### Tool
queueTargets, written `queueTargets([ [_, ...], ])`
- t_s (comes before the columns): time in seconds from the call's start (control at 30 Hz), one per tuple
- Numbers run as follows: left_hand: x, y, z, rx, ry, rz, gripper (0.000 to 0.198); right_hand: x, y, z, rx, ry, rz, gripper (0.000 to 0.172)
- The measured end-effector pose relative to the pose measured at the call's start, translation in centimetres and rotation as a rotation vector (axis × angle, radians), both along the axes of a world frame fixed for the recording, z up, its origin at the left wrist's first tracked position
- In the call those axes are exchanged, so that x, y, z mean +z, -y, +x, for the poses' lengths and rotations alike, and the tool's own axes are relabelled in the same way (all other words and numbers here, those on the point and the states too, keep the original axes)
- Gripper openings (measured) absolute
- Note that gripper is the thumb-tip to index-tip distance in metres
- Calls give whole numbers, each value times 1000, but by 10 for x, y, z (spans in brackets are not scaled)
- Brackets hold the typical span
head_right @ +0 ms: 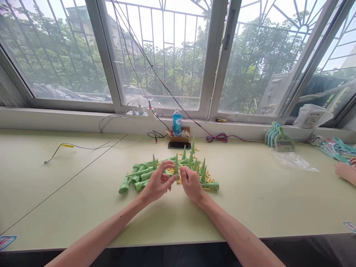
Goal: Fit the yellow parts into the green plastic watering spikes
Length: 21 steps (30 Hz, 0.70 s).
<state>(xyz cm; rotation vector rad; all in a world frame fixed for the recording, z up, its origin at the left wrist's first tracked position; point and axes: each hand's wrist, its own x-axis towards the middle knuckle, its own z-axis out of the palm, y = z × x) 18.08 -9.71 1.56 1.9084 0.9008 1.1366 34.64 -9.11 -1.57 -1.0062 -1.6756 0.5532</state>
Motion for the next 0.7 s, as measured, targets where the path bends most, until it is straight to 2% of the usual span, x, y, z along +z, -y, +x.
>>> queueTargets([
  [0.27,4,-6,1,88,170,-161,37,0,1,1,-40,17,33,41],
  [0.37,5,-7,1,41,173,-246,41,0,3,2,-35,48,49,39],
  [0.5,3,-7,1,-84,162,-394,45,1,2,2,6,69,52,38],
  [0.7,2,-8,0,-127,158,-454,47,1,1,3,42,65,30,37],
])
